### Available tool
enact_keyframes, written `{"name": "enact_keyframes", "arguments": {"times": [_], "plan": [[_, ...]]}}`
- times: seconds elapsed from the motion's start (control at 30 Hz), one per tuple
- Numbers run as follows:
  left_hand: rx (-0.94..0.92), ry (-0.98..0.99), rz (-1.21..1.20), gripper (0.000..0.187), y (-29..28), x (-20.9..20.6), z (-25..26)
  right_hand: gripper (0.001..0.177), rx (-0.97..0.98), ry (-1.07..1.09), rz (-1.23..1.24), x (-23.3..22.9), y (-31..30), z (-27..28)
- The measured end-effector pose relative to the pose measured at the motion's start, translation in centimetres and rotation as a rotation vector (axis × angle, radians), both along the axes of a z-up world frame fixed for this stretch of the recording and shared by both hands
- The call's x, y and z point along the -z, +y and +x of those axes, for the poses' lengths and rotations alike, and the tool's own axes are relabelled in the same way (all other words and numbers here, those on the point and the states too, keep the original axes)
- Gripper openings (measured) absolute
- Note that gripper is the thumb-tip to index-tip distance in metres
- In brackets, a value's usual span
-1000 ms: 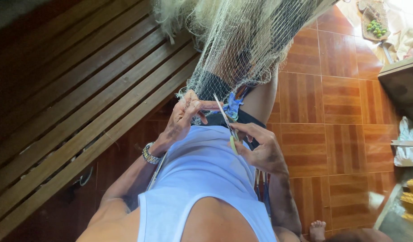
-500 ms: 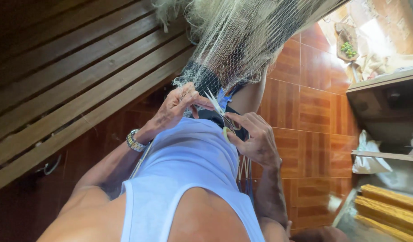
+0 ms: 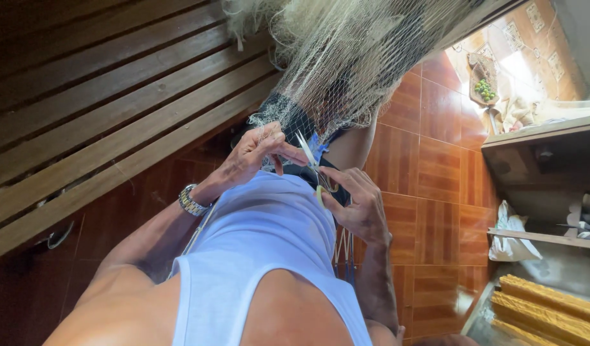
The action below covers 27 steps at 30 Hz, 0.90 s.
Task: Repairing a fishing net using a netting needle and scissors
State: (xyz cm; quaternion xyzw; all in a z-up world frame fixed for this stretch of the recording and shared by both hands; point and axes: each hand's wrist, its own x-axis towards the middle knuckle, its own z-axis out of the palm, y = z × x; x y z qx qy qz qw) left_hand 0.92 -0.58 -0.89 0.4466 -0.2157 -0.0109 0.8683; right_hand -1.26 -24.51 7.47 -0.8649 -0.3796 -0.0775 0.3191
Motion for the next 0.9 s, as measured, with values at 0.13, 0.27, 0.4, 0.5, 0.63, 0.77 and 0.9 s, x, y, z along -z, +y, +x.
{"name": "enact_keyframes", "arguments": {"times": [0.13, 0.27, 0.4, 0.5, 0.63, 0.77, 0.9], "plan": [[0.028, 0.015, -0.021, 0.028, 0.2, 0.5, 0.2, 0.035, 0.000, 0.024, 0.025, 0.4, 0.0, 0.1], [0.057, -0.003, -0.031, 0.031, 0.3, 0.6, 0.2, 0.033, 0.004, 0.012, 0.043, 0.4, 0.4, 0.0], [0.073, 0.012, -0.034, 0.030, 0.5, 0.7, 0.2, 0.033, 0.001, 0.025, 0.072, 0.6, 0.4, -0.1], [0.061, 0.012, -0.035, 0.031, 0.5, 0.1, 0.1, 0.033, -0.004, 0.040, 0.091, 0.8, 0.4, 0.0], [0.017, 0.037, -0.051, 0.028, -0.1, -0.1, 0.0, 0.033, -0.003, 0.036, 0.098, 1.1, 0.4, 0.3], [0.000, 0.046, -0.051, 0.028, -0.2, -0.5, -0.2, 0.033, -0.012, 0.033, 0.112, 1.4, 0.3, 0.2], [-0.003, 0.045, -0.052, 0.029, -0.1, -0.9, -0.3, 0.032, -0.008, 0.034, 0.103, 1.5, 0.2, 0.2]]}}
